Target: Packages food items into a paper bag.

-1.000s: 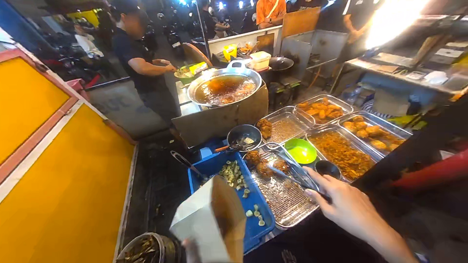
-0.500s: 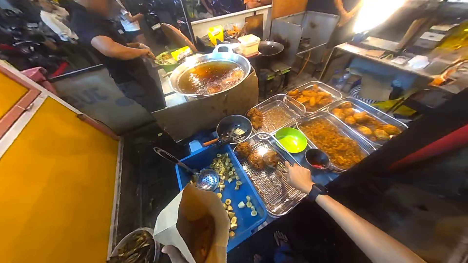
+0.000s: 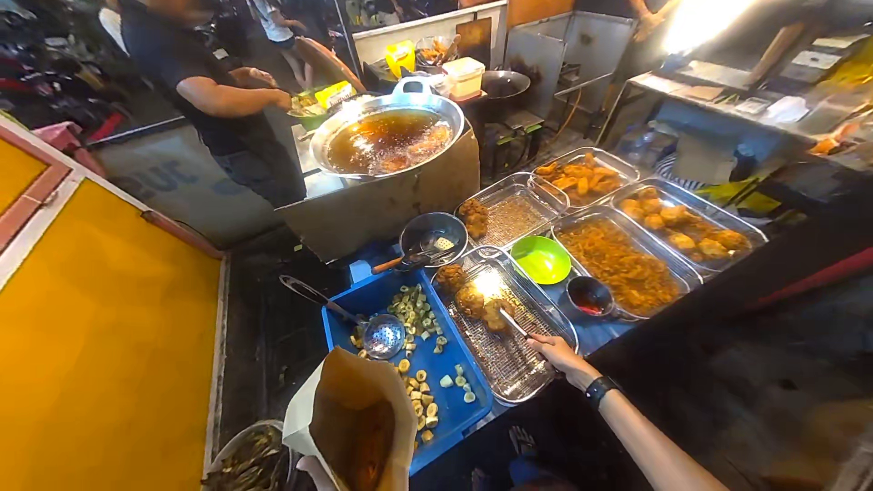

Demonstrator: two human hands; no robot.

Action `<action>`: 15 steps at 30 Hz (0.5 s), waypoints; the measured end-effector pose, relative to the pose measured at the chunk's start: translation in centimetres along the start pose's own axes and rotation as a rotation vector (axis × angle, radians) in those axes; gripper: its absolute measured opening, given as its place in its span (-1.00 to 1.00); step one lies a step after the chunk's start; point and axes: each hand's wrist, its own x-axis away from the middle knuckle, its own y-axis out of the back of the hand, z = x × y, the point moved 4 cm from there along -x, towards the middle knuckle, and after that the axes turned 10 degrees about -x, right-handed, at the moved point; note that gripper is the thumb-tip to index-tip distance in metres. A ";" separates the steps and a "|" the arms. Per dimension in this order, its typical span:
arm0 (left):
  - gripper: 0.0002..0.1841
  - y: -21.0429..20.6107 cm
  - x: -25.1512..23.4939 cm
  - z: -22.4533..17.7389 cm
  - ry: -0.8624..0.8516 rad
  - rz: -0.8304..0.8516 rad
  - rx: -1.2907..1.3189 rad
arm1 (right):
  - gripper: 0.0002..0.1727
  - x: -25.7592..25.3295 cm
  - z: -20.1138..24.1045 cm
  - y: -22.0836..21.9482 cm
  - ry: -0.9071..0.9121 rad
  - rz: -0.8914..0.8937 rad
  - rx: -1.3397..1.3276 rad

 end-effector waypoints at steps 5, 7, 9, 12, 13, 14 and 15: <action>-0.21 0.8 -1.1 0.9 -0.064 0.178 -0.008 | -0.54 4.0 0.3 -0.3 0.188 0.084 -0.164; -0.20 1.5 -1.5 1.6 -0.070 0.217 0.012 | -0.50 9.5 1.9 0.0 0.381 0.205 -0.214; -0.15 0.4 -1.3 1.1 -0.082 0.171 -0.042 | -0.46 16.3 4.4 0.4 0.576 0.344 -0.170; -0.15 -4.7 0.4 -0.9 -0.092 0.101 -0.139 | -0.46 25.2 8.5 0.6 0.826 0.456 0.128; -0.18 -5.9 0.9 -1.3 -0.120 0.132 -0.162 | -0.46 26.8 9.3 0.4 0.895 0.486 0.258; -0.25 -6.4 1.1 -1.2 -0.152 0.201 -0.161 | -0.45 27.8 9.7 -0.1 0.949 0.510 0.376; -0.30 -6.5 1.3 -0.8 -0.186 0.284 -0.180 | -0.46 28.3 9.6 -0.8 0.964 0.521 0.450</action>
